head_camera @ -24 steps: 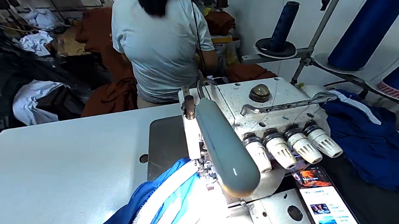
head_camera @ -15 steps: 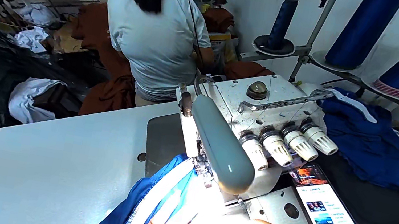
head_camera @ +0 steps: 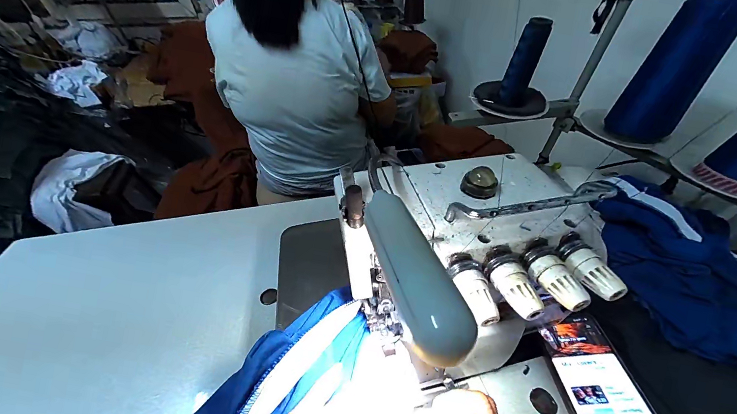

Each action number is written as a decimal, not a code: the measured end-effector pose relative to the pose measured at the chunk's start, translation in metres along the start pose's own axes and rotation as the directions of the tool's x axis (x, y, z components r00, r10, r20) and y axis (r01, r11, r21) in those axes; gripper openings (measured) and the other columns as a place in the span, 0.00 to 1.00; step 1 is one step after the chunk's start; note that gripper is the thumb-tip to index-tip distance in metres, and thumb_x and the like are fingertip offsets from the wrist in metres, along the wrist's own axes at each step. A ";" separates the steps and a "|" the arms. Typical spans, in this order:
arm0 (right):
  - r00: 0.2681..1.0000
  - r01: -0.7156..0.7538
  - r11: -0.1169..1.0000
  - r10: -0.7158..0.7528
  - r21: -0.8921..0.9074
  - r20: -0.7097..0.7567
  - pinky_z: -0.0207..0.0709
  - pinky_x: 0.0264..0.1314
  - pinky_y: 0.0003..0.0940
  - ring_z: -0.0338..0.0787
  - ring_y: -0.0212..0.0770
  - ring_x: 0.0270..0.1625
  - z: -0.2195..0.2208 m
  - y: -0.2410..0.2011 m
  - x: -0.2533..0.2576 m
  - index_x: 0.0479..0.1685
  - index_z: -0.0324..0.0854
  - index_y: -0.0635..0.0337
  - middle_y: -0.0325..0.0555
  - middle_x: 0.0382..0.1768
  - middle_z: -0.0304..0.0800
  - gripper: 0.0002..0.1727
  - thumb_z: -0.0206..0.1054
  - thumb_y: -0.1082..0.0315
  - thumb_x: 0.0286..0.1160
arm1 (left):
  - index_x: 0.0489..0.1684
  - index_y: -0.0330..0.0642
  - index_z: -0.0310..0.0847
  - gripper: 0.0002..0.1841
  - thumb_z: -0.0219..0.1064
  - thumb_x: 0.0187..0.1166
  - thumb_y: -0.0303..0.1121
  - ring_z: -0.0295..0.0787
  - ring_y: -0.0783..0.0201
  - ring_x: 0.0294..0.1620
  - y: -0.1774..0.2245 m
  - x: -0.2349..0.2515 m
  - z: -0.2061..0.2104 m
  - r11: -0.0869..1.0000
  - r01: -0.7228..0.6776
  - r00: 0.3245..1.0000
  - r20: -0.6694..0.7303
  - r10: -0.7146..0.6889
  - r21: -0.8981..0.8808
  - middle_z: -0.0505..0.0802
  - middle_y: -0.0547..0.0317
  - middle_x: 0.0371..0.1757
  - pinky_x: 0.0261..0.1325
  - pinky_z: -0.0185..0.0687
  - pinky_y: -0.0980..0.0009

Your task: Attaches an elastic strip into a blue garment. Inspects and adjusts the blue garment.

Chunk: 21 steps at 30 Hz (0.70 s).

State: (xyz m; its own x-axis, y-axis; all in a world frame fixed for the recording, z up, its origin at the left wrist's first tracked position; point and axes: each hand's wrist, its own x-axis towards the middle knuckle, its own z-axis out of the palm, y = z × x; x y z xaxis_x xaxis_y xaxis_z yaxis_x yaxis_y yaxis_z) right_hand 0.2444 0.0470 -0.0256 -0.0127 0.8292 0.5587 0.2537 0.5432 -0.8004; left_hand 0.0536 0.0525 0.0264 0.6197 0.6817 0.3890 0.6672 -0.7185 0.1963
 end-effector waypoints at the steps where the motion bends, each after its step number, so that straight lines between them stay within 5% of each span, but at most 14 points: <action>1: 1.000 0.012 1.000 -0.012 0.002 -0.006 0.63 0.73 0.28 0.76 0.31 0.60 0.001 0.002 0.001 0.38 0.90 0.54 0.44 0.45 0.78 0.05 0.69 0.67 0.79 | 0.62 0.35 0.89 0.17 0.65 0.79 0.28 0.90 0.46 0.65 0.000 0.001 0.000 1.000 0.005 1.000 -0.008 -0.005 -0.008 0.94 0.42 0.63 0.77 0.72 0.52; 6: 0.994 0.077 0.997 -0.075 0.025 -0.074 0.67 0.68 0.19 0.77 0.28 0.58 0.008 0.012 0.013 0.37 0.89 0.56 0.42 0.43 0.79 0.05 0.70 0.67 0.78 | 0.56 0.35 0.91 0.15 0.67 0.76 0.29 0.92 0.49 0.62 -0.003 0.009 -0.001 0.997 -0.005 0.998 -0.056 0.010 0.077 0.95 0.43 0.59 0.73 0.76 0.57; 12: 0.994 0.090 0.992 -0.084 0.087 -0.070 0.71 0.64 0.16 0.79 0.25 0.55 0.008 0.016 0.017 0.36 0.88 0.59 0.41 0.42 0.80 0.05 0.70 0.69 0.77 | 0.55 0.34 0.91 0.25 0.69 0.78 0.50 0.90 0.43 0.64 0.002 0.001 0.002 0.992 0.092 0.994 -0.069 -0.086 0.087 0.95 0.41 0.57 0.74 0.76 0.53; 21: 0.987 0.114 0.990 -0.103 0.087 -0.127 0.79 0.53 0.13 0.84 0.23 0.47 0.017 0.024 0.034 0.34 0.88 0.61 0.41 0.38 0.84 0.07 0.69 0.69 0.78 | 0.60 0.30 0.89 0.28 0.67 0.81 0.52 0.88 0.41 0.70 -0.003 0.004 0.001 0.986 0.159 0.984 -0.094 -0.154 0.053 0.93 0.39 0.62 0.81 0.70 0.49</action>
State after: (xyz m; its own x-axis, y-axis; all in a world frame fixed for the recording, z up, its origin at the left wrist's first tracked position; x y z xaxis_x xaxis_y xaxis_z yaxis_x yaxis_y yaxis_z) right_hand 0.2338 0.0900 -0.0293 0.0838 0.7459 0.6608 0.1656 0.6435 -0.7473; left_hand 0.0543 0.0573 0.0261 0.4680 0.7682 0.4368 0.7784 -0.5924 0.2077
